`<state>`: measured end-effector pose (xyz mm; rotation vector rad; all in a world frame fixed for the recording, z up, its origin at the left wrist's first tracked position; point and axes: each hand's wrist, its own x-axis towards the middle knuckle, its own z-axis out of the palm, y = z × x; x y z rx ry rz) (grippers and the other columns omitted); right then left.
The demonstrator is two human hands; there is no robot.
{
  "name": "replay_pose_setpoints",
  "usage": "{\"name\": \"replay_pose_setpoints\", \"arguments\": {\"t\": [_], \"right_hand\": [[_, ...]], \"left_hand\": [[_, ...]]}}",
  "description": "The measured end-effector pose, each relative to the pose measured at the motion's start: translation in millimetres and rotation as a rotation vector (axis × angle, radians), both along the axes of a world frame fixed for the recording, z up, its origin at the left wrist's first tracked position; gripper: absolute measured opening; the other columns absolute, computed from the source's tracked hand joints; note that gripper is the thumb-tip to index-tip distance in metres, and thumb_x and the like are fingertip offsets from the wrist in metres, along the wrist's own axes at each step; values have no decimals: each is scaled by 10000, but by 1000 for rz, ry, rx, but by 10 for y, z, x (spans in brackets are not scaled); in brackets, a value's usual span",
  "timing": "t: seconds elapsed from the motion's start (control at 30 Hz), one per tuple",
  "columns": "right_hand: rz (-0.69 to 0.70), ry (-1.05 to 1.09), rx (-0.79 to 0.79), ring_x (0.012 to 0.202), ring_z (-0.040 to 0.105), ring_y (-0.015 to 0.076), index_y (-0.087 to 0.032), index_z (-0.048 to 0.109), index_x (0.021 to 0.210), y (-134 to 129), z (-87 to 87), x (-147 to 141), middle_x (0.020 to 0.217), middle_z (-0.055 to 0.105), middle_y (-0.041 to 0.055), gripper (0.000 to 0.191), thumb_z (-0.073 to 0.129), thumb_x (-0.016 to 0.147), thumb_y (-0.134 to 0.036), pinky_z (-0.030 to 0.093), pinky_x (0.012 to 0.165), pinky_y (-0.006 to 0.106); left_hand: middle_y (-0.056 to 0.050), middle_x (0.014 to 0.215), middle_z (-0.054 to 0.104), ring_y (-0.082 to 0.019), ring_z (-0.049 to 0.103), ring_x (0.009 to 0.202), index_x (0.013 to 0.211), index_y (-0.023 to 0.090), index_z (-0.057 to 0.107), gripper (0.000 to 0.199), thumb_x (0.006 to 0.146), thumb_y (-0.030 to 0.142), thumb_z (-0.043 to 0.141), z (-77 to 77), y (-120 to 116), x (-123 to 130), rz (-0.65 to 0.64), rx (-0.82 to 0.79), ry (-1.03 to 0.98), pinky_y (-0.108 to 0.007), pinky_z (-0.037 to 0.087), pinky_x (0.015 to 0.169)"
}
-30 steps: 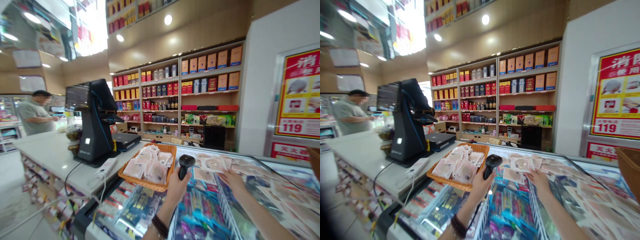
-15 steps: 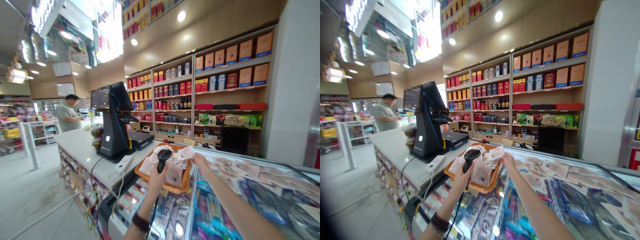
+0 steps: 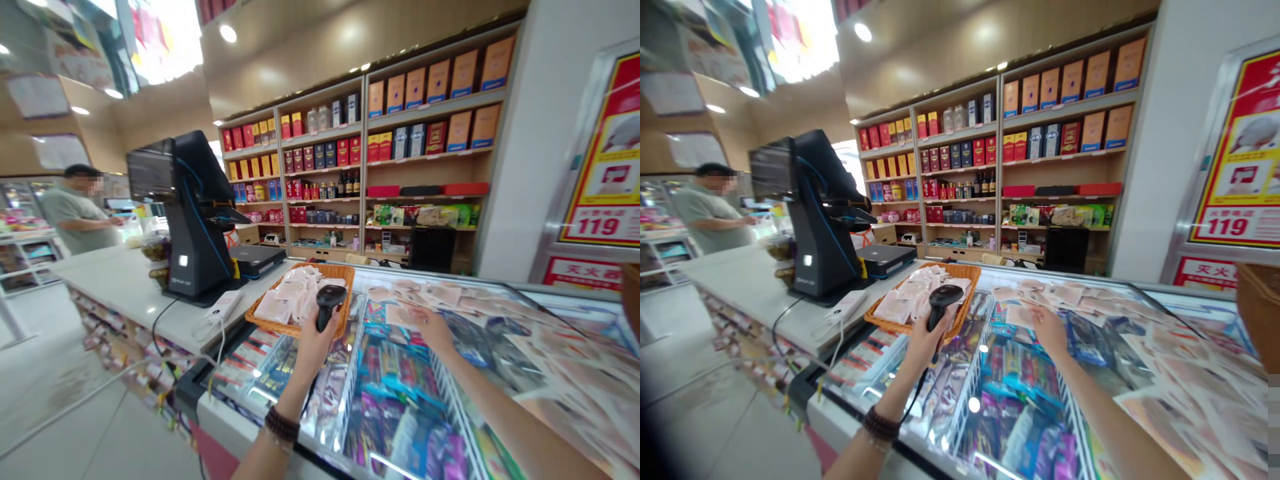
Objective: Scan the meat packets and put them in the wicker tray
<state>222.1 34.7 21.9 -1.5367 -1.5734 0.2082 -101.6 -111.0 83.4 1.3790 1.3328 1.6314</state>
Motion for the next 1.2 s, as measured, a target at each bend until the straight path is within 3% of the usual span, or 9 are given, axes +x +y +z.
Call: {"name": "replay_pose_setpoints", "arguments": {"t": [0.17,0.37,0.47,0.53,0.67,0.83,0.93,1.2], "right_hand": [[-114,-104,-123,1050,822,302,-216,865,995,-171,61,472,1066,879,124,255,621,965,-283,600,968,382],[-255,-328,-248,1311,715,393,-186,867,1230,-253,143,219,1319,799,218,456,739,975,-542,546,1086,470],[-279,-330,-256,1312,691,403,-233,849,1269,-240,140,91,1389,753,213,527,785,930,-631,541,1061,501],[-256,-301,-258,1303,695,400,-249,857,1176,-213,126,93,1353,766,192,469,826,896,-623,538,1055,505],[-82,-29,-195,1086,786,338,-245,782,892,-149,69,179,1077,833,110,366,867,824,-595,577,972,457],[228,463,-52,737,765,260,-261,643,796,-116,-11,184,722,758,29,520,904,670,-693,601,707,367],[254,589,-46,620,711,233,-271,616,807,-125,-16,165,672,738,17,600,910,572,-739,565,599,342],[236,654,-50,561,684,212,-283,623,823,-173,53,124,649,735,4,637,905,496,-752,557,553,335]], "left_hand": [[75,525,489,-112,428,382,885,216,645,508,835,697,797,-44,185,631,-207,-65,-25,-247,306,413],[71,504,499,-115,466,388,803,237,587,483,854,662,811,-238,454,1061,-294,-144,36,-240,338,433],[68,511,509,-106,443,375,789,239,567,515,842,696,800,-376,531,1112,-301,-147,14,-237,328,412],[73,514,506,-101,435,362,811,236,570,535,838,726,782,-455,557,1116,-300,-143,-14,-232,305,396],[71,523,522,-102,460,358,834,226,584,577,817,763,793,-521,563,1117,-305,-152,-49,-226,308,391],[69,511,519,-97,449,356,833,219,601,582,825,770,787,-531,542,1143,-307,-118,-70,-225,306,392],[73,509,511,-91,430,356,830,222,595,589,819,781,779,-532,520,1154,-329,-95,-94,-225,295,392],[88,509,490,-82,413,361,843,224,595,582,789,760,816,-354,385,1141,-425,-104,-87,-224,292,402]]}}
